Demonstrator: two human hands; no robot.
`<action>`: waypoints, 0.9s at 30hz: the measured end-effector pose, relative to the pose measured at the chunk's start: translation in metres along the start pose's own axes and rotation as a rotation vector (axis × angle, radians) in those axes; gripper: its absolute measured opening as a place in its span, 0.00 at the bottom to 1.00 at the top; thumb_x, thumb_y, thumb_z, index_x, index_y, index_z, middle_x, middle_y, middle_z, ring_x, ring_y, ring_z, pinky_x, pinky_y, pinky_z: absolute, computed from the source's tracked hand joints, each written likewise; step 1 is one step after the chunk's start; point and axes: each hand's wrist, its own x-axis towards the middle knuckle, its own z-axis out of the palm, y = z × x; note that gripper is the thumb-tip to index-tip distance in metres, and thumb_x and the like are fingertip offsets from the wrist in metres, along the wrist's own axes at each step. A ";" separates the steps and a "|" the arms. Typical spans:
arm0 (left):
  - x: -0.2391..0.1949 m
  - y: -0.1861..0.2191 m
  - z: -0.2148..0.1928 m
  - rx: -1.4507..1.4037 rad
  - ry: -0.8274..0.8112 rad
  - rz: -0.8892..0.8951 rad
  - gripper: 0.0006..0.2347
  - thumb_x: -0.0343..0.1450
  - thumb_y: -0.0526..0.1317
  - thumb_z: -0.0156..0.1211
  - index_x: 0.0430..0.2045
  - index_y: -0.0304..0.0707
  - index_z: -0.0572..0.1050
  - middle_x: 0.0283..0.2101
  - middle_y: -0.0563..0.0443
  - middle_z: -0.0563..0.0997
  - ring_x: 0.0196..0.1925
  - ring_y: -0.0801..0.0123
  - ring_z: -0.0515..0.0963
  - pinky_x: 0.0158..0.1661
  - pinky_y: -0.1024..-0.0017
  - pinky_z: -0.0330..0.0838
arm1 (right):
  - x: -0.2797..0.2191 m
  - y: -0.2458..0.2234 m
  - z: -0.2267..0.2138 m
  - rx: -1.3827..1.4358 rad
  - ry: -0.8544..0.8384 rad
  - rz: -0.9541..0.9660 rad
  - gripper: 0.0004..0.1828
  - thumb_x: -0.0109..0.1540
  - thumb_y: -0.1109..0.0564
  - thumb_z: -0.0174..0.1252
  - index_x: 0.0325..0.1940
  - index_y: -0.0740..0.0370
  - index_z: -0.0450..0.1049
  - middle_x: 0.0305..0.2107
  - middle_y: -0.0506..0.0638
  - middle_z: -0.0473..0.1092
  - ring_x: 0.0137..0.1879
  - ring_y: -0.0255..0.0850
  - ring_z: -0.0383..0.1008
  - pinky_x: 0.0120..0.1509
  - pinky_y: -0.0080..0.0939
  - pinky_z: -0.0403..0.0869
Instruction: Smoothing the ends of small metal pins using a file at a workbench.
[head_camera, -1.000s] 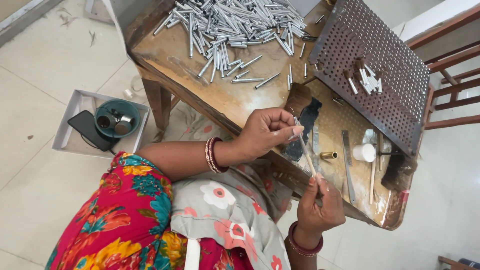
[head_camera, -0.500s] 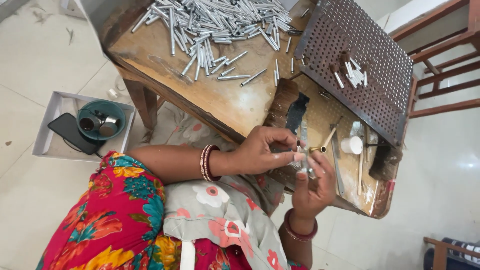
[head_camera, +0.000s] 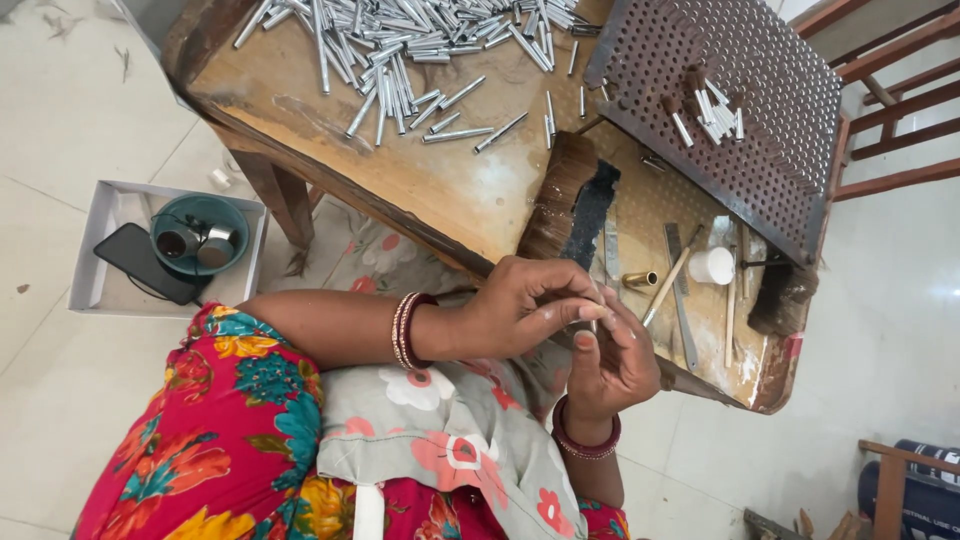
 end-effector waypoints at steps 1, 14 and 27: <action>0.001 0.001 0.000 -0.001 0.003 0.000 0.06 0.78 0.36 0.59 0.40 0.30 0.77 0.43 0.45 0.86 0.50 0.72 0.85 0.50 0.74 0.80 | -0.004 0.006 -0.003 0.000 -0.003 0.000 0.19 0.68 0.51 0.63 0.50 0.73 0.76 0.50 0.63 0.75 0.60 0.47 0.77 0.68 0.44 0.75; 0.005 0.007 -0.004 0.020 0.028 -0.048 0.08 0.79 0.39 0.54 0.41 0.30 0.76 0.40 0.51 0.85 0.42 0.81 0.82 0.43 0.77 0.77 | -0.010 0.020 -0.008 -0.104 0.014 -0.044 0.12 0.67 0.57 0.66 0.43 0.72 0.77 0.44 0.64 0.78 0.49 0.42 0.81 0.56 0.38 0.78; -0.003 -0.008 0.004 -0.250 -0.029 -0.095 0.07 0.78 0.38 0.59 0.38 0.30 0.74 0.41 0.48 0.83 0.61 0.70 0.75 0.56 0.70 0.73 | -0.017 0.020 -0.011 -0.083 0.071 0.018 0.11 0.66 0.59 0.67 0.43 0.73 0.78 0.43 0.65 0.78 0.45 0.40 0.79 0.51 0.36 0.78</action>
